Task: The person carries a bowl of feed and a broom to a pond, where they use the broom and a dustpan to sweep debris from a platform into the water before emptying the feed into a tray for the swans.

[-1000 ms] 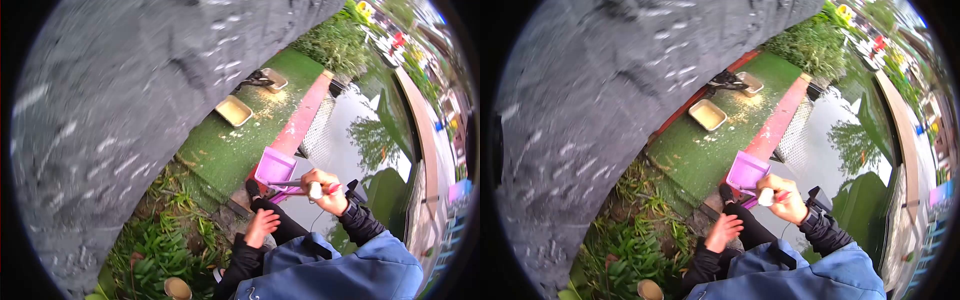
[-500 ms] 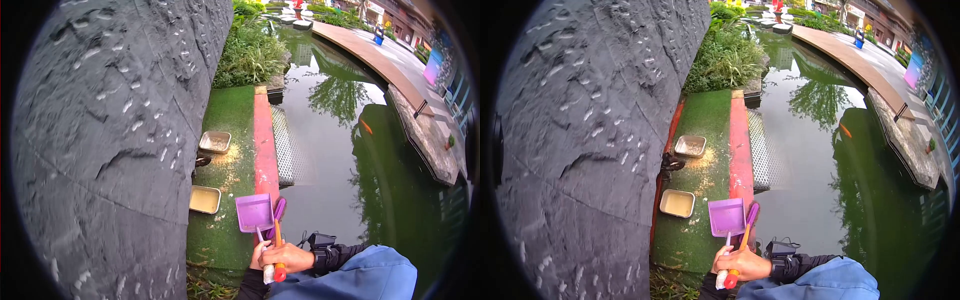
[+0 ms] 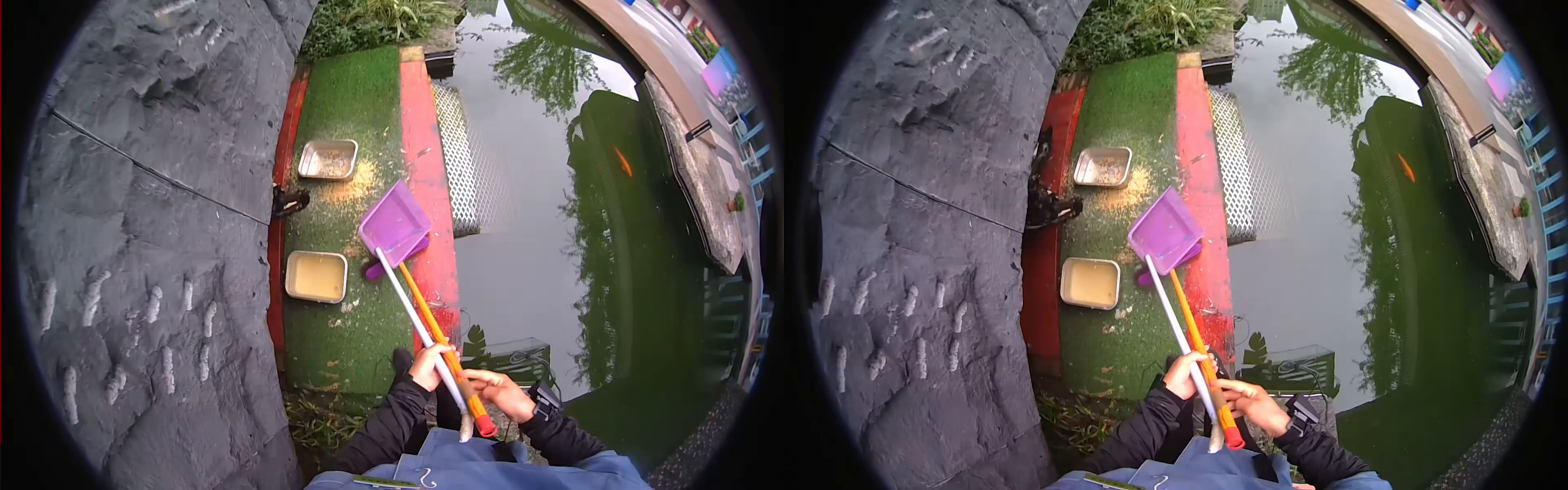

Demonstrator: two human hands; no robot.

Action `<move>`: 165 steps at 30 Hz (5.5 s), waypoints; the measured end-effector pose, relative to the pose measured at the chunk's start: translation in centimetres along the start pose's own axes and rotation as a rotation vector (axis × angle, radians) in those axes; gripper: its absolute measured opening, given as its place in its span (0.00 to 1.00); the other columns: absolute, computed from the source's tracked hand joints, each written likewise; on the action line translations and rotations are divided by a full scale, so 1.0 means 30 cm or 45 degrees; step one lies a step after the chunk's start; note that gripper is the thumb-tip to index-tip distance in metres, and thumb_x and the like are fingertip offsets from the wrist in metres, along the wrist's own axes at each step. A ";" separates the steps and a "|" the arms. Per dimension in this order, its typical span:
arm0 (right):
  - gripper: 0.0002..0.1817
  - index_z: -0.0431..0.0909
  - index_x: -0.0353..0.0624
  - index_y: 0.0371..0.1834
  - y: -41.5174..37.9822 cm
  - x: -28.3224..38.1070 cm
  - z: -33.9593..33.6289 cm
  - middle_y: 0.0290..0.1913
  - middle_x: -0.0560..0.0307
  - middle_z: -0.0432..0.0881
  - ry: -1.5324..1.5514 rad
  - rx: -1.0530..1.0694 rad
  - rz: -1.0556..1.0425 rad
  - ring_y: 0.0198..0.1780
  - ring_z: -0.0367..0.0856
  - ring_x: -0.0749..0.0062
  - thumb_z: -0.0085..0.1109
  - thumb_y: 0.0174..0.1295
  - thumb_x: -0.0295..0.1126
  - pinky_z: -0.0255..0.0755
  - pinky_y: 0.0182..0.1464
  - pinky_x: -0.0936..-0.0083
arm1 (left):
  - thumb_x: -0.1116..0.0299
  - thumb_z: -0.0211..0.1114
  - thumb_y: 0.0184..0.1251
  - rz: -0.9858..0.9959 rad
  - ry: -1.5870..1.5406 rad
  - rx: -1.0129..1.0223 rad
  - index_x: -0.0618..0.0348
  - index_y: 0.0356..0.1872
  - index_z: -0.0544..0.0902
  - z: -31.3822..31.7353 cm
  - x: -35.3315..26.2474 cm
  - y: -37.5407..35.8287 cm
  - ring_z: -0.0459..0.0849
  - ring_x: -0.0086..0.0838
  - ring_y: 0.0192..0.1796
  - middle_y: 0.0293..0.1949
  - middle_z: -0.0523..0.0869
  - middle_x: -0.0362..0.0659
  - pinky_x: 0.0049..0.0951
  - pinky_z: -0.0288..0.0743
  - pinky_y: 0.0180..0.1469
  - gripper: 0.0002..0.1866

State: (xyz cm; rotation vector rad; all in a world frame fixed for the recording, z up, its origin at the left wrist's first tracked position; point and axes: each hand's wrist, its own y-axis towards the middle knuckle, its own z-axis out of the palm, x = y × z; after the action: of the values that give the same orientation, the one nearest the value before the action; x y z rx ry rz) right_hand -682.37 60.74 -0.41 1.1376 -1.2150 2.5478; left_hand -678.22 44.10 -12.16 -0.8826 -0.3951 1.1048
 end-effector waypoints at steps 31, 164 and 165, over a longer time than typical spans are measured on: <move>0.19 0.65 0.41 0.50 0.252 -0.437 -0.330 0.23 0.61 0.71 0.840 -0.167 0.838 0.18 0.73 0.77 0.55 0.54 0.24 0.74 0.17 0.77 | 0.61 0.60 0.54 -0.111 1.478 -1.956 0.57 0.45 0.76 -1.082 -0.259 -0.271 0.69 0.44 0.54 0.54 0.69 0.48 0.39 0.65 0.55 0.17; 0.07 0.68 0.45 0.28 -0.663 -1.229 -0.088 0.20 0.61 0.68 1.793 -1.167 0.372 0.21 0.67 0.76 0.53 0.54 0.34 0.63 0.21 0.81 | 0.72 0.54 0.62 0.083 1.664 -0.040 0.62 0.59 0.60 -0.747 0.753 0.902 0.78 0.23 0.35 0.39 0.77 0.42 0.23 0.73 0.39 0.24; 0.06 0.68 0.45 0.29 -0.640 -1.151 -0.100 0.20 0.61 0.69 1.714 -1.175 0.421 0.22 0.69 0.77 0.54 0.53 0.33 0.64 0.22 0.81 | 0.71 0.53 0.63 0.105 1.624 -0.212 0.62 0.59 0.60 -0.657 0.615 0.838 0.79 0.26 0.35 0.41 0.77 0.44 0.24 0.74 0.39 0.24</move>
State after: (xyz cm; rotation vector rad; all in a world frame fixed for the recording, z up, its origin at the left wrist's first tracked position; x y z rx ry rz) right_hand -652.09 83.29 -12.41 -0.8684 -1.6881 1.6700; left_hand -672.25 56.59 -46.35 -1.5590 0.6216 0.4050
